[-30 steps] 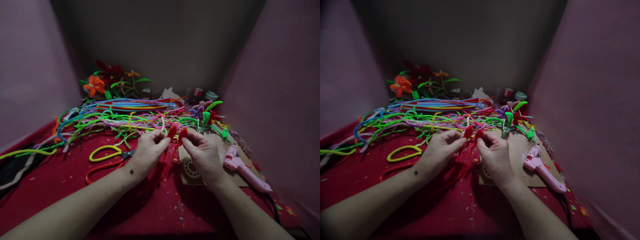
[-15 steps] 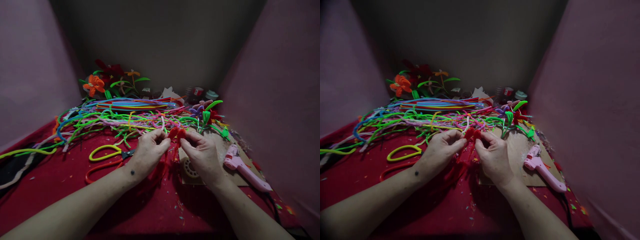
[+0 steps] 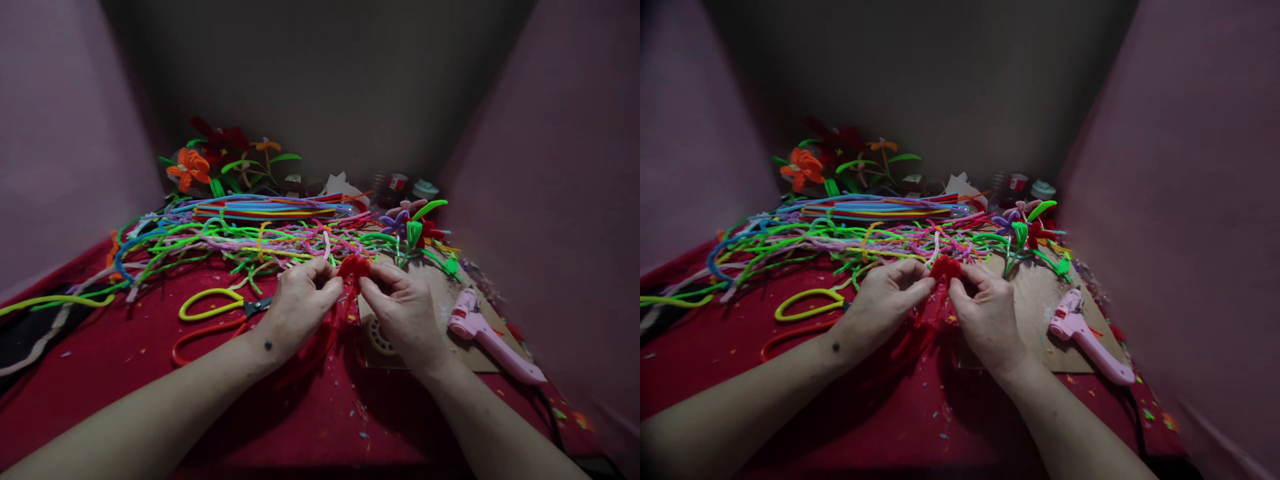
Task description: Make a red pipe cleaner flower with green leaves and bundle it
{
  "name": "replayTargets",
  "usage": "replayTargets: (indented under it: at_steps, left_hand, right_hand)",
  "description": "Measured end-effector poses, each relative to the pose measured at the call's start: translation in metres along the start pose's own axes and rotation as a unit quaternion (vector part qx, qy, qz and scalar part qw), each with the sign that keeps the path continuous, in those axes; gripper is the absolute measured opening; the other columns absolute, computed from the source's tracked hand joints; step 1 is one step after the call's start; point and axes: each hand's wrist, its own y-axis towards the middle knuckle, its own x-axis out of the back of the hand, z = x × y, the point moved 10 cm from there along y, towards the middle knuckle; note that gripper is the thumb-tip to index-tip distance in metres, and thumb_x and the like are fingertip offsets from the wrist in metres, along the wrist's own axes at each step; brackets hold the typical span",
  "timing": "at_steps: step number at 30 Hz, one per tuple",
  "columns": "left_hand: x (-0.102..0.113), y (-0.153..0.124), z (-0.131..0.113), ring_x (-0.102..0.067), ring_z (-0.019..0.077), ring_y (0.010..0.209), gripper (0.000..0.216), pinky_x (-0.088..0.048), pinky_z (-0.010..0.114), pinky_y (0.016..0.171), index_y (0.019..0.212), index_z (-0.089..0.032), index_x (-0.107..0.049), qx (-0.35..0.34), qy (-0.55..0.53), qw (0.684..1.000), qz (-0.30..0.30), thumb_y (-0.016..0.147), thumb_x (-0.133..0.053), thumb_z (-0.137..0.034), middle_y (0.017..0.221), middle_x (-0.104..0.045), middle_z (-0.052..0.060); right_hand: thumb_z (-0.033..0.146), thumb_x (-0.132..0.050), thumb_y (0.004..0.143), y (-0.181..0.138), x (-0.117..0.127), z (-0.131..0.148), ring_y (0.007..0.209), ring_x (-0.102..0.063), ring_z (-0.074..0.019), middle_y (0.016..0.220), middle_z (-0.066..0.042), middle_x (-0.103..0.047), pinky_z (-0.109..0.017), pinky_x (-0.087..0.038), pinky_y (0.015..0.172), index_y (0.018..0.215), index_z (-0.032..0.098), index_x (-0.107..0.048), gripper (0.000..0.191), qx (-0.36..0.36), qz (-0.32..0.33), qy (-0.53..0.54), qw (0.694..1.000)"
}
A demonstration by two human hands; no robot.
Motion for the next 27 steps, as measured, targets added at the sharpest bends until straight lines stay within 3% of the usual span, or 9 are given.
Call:
replayTargets:
  at_steps: [27]
  left_hand:
    - [-0.0093,-0.0017,-0.0001,-0.043,0.0081,0.052,0.011,-0.035,0.021,0.05,0.063,-0.015,-0.055,0.001,-0.047,0.999,0.005,0.071,-0.054,-0.023,0.055,-0.049,-0.004]
  right_hand:
    - [0.018,-0.054,0.075,-0.0013,-0.0005,-0.0046,0.078,-0.057,-0.0166,0.085,-0.005,-0.066,-0.03,-0.044,0.073,0.089,0.015,-0.067,0.02,-0.031,-0.015,0.029,0.999]
